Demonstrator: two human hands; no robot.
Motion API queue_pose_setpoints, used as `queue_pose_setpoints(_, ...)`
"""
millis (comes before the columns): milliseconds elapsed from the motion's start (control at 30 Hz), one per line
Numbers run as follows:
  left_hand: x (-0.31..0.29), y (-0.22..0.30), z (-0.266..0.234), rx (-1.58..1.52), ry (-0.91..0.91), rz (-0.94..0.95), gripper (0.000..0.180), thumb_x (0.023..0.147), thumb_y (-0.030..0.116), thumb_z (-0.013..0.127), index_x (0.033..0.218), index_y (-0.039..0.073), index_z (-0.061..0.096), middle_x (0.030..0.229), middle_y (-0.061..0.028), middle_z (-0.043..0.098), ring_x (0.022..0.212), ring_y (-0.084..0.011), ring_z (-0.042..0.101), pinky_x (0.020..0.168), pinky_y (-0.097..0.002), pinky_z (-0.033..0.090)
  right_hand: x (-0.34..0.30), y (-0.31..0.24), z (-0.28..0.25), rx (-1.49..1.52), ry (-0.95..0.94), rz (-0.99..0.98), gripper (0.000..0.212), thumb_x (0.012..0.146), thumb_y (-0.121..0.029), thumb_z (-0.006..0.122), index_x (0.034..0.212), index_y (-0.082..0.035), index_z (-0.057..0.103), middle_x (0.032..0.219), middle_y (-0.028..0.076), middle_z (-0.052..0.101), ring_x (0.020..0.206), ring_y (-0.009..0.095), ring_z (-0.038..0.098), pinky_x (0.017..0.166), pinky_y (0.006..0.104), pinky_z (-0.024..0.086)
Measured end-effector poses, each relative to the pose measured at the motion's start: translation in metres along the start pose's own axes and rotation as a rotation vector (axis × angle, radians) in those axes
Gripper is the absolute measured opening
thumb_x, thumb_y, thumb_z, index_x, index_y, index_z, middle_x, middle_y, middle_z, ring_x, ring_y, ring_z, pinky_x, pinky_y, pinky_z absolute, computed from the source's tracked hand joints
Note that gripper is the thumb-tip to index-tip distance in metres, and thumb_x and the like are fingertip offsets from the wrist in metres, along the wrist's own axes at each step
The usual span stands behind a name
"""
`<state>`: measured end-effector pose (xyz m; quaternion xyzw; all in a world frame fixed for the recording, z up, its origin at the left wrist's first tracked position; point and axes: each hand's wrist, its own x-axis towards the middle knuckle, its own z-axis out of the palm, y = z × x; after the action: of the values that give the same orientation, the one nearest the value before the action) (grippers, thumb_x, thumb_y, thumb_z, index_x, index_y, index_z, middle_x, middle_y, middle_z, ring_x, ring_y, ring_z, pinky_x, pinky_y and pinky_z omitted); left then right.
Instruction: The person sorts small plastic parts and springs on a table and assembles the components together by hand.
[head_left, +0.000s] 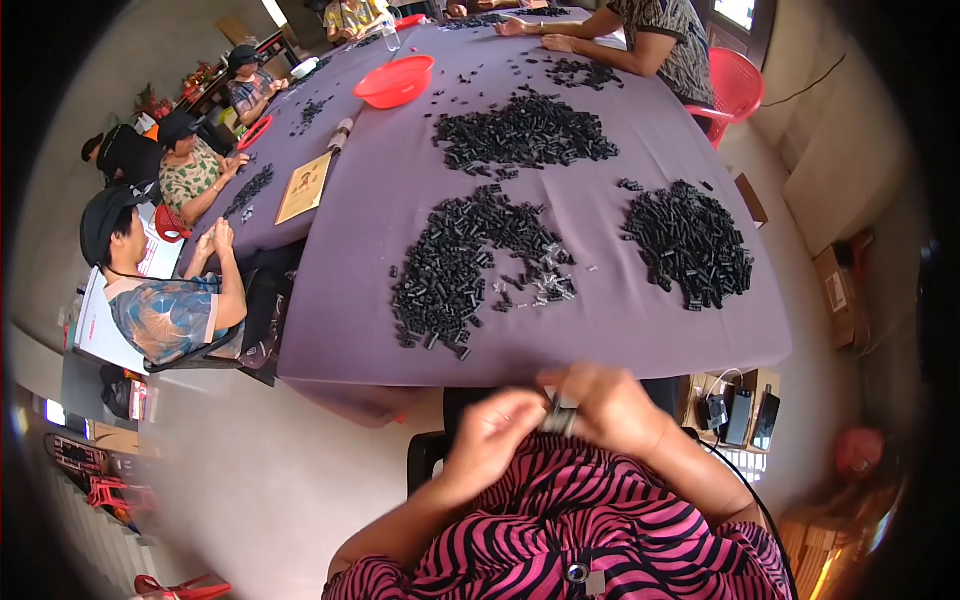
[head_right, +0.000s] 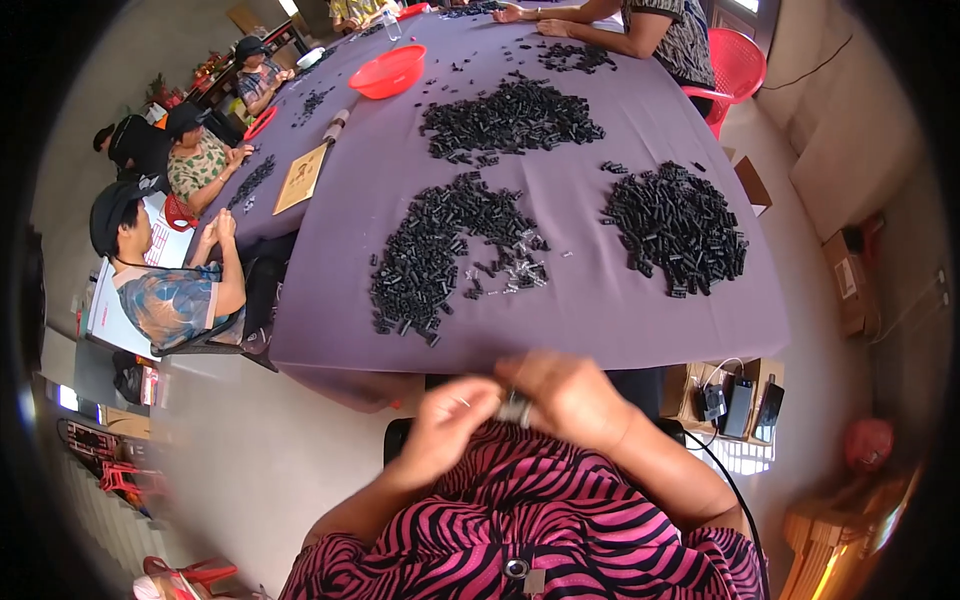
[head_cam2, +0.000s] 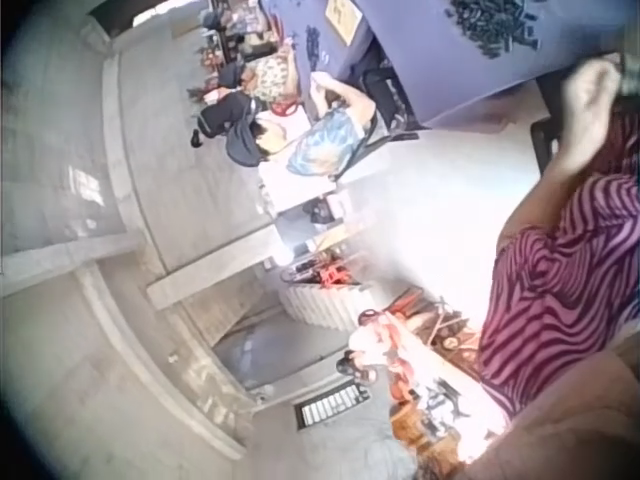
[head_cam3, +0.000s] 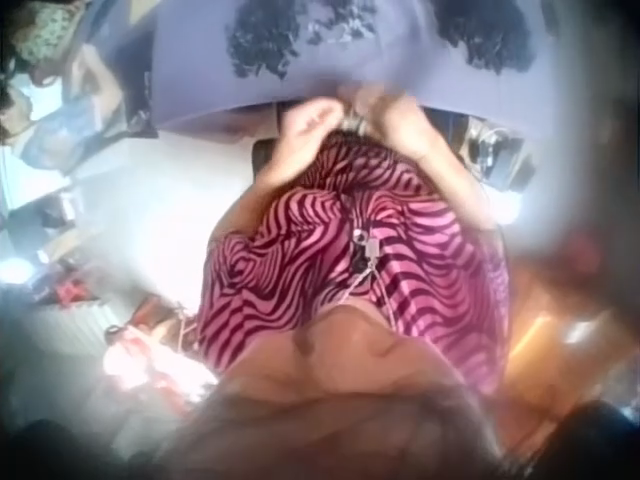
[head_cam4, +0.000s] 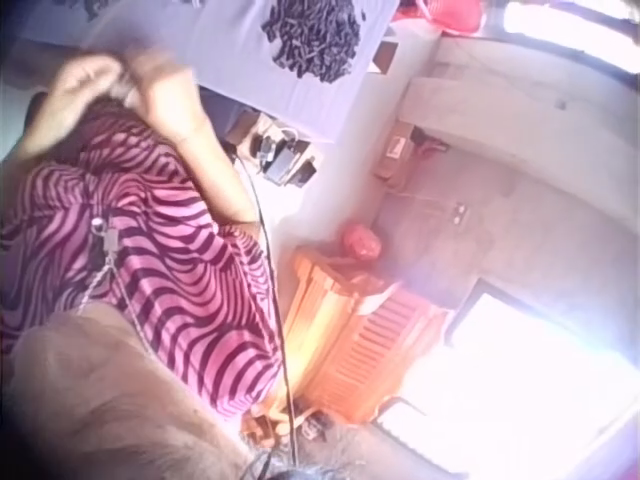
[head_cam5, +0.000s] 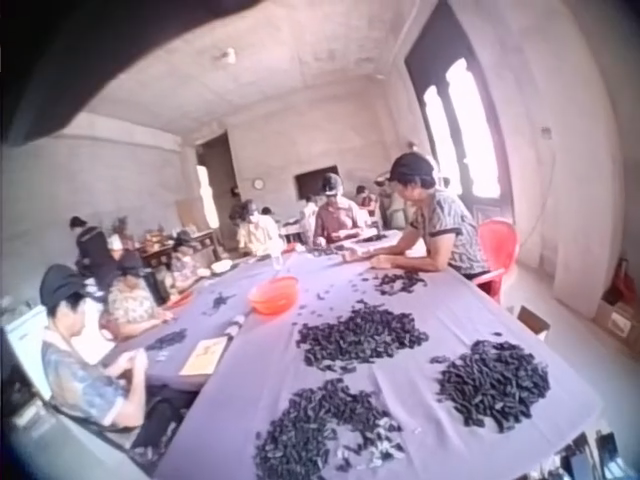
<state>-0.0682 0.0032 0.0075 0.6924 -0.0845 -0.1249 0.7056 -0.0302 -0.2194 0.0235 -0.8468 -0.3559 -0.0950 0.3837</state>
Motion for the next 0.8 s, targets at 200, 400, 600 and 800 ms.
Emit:
queue_pose_setpoints(200, 0.033, 0.006, -0.077, 1.115, 0.418, 0.422, 0.056, 0.088, 0.029, 0.076, 0.133, 0.003, 0.057, 0.136, -0.0185, 0.054, 0.124, -0.0385, 0.052, 0.106, -0.0489, 0.041, 0.022, 0.065, -0.050, -0.263, 0.311, 0.551, 0.048, 0.078, -0.006, 0.077, 0.124, -0.001, 0.063, 0.123, 0.015, 0.062, 0.100, 0.038, 0.066, 0.086, 0.0428, 0.054)
queue_pose_setpoints(400, 0.065, -0.002, -0.093, 1.275, 0.396, 0.248, 0.113, 0.076, 0.061, 0.079, 0.157, 0.003, 0.026, 0.161, -0.0285, 0.025, 0.148, -0.0495, 0.023, 0.118, -0.0612, 0.024, 0.032, 0.079, -0.040, -0.484, 0.317, 0.345, 0.070, 0.073, -0.004, 0.076, 0.140, -0.003, 0.052, 0.138, 0.017, 0.053, 0.126, 0.039, 0.052, 0.104, 0.0430, 0.048)
queue_pose_setpoints(600, 0.098, 0.000, -0.106, 1.283, 0.396, 0.160, 0.117, 0.075, 0.059, 0.081, 0.158, 0.003, 0.022, 0.160, -0.0307, 0.025, 0.148, -0.0487, 0.023, 0.121, -0.0549, 0.023, 0.066, 0.082, 0.003, -0.395, 0.121, 0.289, 0.091, 0.077, -0.043, 0.082, 0.147, 0.000, 0.044, 0.150, 0.025, 0.042, 0.141, 0.044, 0.037, 0.120, 0.0498, 0.029)
queue_pose_setpoints(800, 0.104, -0.012, -0.112, 1.231, 0.432, 0.169, 0.112, 0.078, 0.054, 0.081, 0.158, 0.002, 0.023, 0.157, -0.0293, 0.032, 0.147, -0.0466, 0.027, 0.121, -0.0530, 0.023, 0.090, 0.083, 0.038, -0.258, 0.157, 0.291, 0.093, 0.074, -0.045, 0.084, 0.146, 0.000, 0.046, 0.147, 0.023, 0.046, 0.138, 0.042, 0.041, 0.117, 0.0481, 0.034)
